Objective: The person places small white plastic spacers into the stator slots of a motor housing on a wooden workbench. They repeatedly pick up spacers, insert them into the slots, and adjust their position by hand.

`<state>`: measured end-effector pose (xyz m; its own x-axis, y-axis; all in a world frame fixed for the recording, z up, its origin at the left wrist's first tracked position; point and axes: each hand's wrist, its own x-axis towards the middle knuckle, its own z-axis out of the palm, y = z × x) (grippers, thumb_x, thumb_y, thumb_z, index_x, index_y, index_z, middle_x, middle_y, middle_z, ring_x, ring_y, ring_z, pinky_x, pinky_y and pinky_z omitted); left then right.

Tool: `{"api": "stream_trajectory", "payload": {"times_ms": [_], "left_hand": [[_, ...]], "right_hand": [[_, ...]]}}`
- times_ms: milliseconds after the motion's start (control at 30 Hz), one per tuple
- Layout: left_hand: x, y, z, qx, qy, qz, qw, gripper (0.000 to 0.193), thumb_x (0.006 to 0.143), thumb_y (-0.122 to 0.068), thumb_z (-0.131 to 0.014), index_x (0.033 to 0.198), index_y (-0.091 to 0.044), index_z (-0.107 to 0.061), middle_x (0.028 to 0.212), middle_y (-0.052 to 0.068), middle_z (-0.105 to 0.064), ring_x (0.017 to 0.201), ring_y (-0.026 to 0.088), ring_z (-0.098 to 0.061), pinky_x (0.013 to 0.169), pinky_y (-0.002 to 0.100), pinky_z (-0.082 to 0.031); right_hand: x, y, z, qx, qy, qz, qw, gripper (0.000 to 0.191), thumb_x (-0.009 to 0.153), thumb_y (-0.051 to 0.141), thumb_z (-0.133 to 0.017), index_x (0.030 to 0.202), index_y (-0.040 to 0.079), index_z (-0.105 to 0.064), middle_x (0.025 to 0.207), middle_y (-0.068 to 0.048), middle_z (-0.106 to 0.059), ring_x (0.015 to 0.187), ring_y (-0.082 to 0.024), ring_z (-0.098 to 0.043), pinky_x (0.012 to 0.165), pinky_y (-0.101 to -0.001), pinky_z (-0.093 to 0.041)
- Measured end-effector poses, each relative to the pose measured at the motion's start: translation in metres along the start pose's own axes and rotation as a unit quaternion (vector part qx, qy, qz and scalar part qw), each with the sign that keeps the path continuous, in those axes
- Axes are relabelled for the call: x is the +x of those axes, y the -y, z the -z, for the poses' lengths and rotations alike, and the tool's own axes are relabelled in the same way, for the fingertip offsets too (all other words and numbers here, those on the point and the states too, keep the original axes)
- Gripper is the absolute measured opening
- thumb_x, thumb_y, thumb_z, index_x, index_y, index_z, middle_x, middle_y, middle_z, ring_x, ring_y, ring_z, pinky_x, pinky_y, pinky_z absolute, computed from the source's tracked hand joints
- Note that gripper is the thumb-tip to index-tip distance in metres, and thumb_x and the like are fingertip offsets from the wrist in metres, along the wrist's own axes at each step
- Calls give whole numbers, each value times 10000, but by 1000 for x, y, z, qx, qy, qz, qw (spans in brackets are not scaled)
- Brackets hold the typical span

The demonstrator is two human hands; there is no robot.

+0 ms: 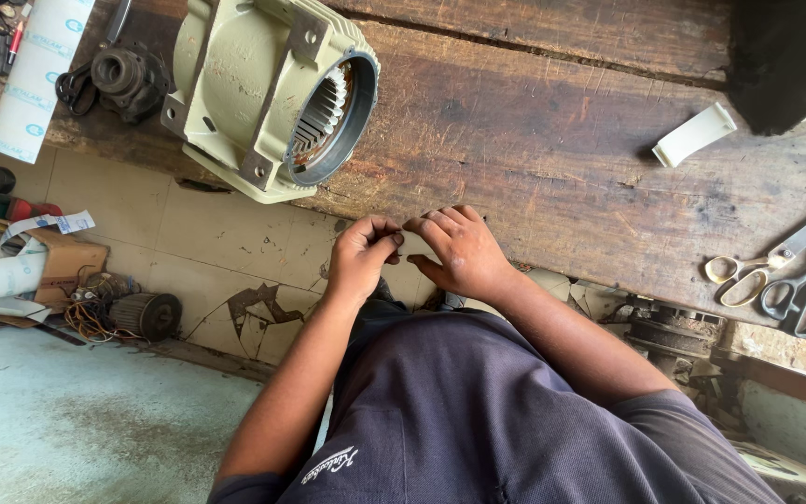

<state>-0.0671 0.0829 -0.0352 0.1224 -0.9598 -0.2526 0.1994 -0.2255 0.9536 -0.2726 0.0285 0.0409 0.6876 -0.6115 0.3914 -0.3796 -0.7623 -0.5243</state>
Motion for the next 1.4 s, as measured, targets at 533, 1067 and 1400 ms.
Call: {"api": "stream_trajectory", "payload": {"times_ms": [533,1067,1400], "left_hand": [[5,-29,5,3,-6,-8,1000,171,903,35,-648,1059,-34,-667,926,20,-684,816,107,-654,671,272,-581],[-3,-58,101,73,53,-116,989,133,899,29,-638,1022,-19,-654,917,31,-703,848,99,-665,760,267,-548],[6,-67,95,200,101,-94,970,132,900,-43,-679,1018,-42,-620,863,45,-709,765,130,-661,683,302,-539]], "right_hand": [[28,5,-24,44,33,-72,996,466,753,250,-815,1145,87,-625,1061,-147,-694,959,-397,-668,795,-475,-548],[79,78,-79,-40,8,-68,997,452,744,244,-815,1125,77,-635,1034,-121,-686,941,-358,-664,794,-453,-532],[67,79,-80,-73,-33,-128,989,415,746,239,-809,1090,81,-638,1010,-100,-689,937,-323,-674,808,-442,-517]]}}
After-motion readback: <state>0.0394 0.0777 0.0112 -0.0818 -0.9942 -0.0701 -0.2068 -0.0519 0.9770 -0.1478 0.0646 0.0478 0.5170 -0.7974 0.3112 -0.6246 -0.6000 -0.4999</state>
